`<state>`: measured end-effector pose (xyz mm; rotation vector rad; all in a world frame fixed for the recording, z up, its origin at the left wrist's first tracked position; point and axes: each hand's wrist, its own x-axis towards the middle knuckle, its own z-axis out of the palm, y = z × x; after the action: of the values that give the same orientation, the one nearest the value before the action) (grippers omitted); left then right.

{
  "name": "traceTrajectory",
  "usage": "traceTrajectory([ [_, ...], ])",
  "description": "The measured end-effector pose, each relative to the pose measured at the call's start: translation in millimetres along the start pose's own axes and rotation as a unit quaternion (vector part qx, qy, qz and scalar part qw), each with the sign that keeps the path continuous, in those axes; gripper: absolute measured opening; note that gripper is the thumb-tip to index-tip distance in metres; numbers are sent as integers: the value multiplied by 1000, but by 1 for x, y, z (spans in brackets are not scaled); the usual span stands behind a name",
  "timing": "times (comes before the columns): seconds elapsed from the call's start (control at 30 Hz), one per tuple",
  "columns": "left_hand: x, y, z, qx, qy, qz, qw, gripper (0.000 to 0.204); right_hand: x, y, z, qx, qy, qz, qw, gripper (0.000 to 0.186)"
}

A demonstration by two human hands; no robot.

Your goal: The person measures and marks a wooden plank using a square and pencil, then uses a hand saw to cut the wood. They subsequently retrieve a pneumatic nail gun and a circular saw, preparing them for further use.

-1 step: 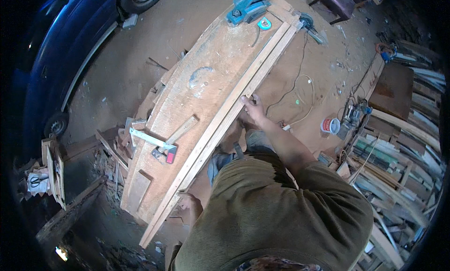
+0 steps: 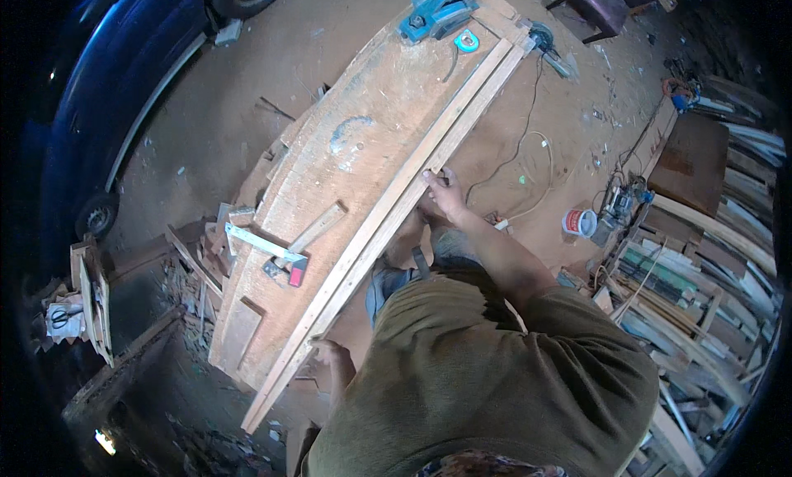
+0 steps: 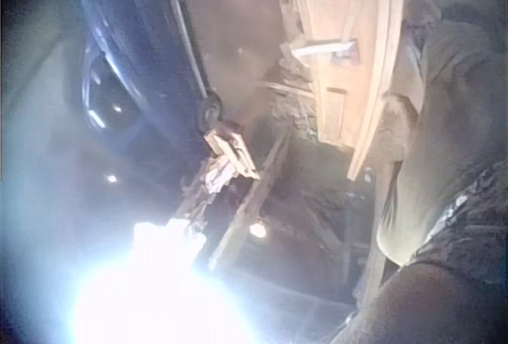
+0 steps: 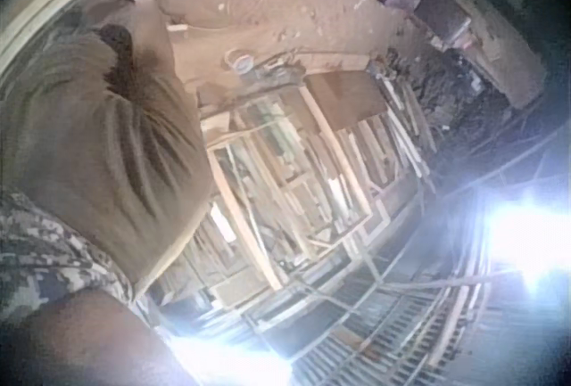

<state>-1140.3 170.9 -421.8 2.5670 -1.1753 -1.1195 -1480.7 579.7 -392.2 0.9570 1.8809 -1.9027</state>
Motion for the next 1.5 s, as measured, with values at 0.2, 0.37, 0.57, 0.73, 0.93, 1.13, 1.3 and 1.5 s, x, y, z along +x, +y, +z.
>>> traceTrajectory([
  [0.2,-22,-4,49,-313,-377,29,871,92,7,-3,-26,-57,-82,27,995,43],
  [0.37,-50,-14,67,-409,-233,-9,882,80,22,14,-76,-87,-173,66,979,40],
  [0.57,-56,-39,74,-437,-269,-29,858,55,23,-10,-109,-113,-197,223,948,56],
  [0.73,-48,-52,86,-473,-276,-70,834,64,39,-2,-99,-149,-196,207,947,65],
  [0.93,-8,-68,89,-383,-172,-110,901,86,11,-52,-78,-632,-286,-15,720,71],
  [1.13,-73,-51,98,-437,-154,-51,885,81,-5,-72,-39,-758,-301,-370,445,88],
  [1.3,-109,-41,94,-457,-109,-38,882,87,31,-81,-50,-761,-313,-393,411,99],
  [1.5,-140,-35,98,-561,-157,-95,807,89,23,-122,-49,-744,-282,-431,425,103],
])
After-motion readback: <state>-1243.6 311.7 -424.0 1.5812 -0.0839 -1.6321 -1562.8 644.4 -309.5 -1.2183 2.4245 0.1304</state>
